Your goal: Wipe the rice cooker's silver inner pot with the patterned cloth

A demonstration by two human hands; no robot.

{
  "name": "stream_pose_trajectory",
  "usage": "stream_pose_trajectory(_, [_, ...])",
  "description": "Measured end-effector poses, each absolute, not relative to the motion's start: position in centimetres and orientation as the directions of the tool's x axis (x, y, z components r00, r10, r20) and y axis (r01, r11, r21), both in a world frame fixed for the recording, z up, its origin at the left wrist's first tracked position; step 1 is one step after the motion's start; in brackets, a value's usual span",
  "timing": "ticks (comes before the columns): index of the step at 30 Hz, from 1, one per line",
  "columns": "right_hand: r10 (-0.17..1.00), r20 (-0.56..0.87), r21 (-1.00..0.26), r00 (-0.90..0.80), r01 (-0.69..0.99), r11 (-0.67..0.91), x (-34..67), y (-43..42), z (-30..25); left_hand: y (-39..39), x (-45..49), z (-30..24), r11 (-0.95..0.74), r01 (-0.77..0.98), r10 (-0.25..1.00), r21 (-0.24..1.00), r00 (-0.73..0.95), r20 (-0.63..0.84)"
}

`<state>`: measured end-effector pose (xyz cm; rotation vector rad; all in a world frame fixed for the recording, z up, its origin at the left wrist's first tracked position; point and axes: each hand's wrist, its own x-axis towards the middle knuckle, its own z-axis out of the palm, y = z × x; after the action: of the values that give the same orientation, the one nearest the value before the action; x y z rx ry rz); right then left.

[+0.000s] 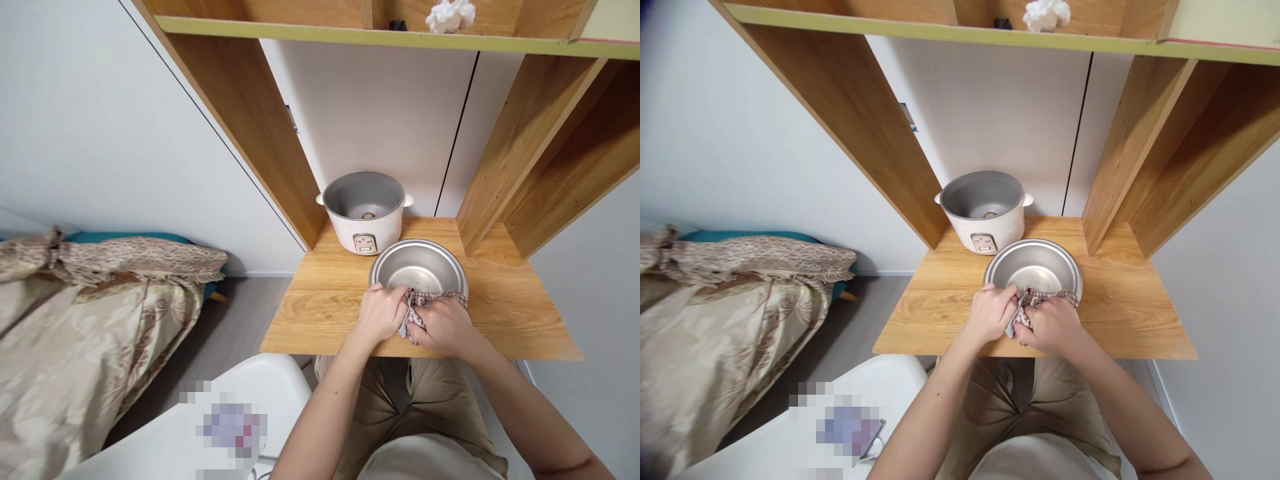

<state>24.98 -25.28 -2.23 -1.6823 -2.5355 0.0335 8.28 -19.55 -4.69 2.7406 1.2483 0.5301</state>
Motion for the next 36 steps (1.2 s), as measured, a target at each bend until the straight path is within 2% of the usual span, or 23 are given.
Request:
stream_pose_trajectory(15, [0.900,0.065,-0.068,-0.432,0.898,0.436,25.6,-25.2,-2.0,-19.3,8.0,-4.1,-0.742,0.657,0.662,0.134,0.685,0.305])
stream_pose_trajectory(22, [0.876,0.056,-0.074,-0.479,0.873,0.482,26.4,-24.9,-1.7,-19.1,8.2,-4.4,-0.749,0.648,0.654,0.142,0.687,0.316])
stream_pose_trajectory(31, [0.927,0.020,-0.073,-0.373,0.925,0.374,24.9,-25.1,-1.8,-19.4,8.5,-4.0,-0.711,0.695,0.690,0.108,0.660,0.296])
stream_pose_trajectory(36, [0.930,0.037,-0.072,-0.366,0.927,0.368,24.6,-25.2,-1.8,-19.3,8.5,-4.0,-0.710,0.700,0.691,0.071,0.674,0.262])
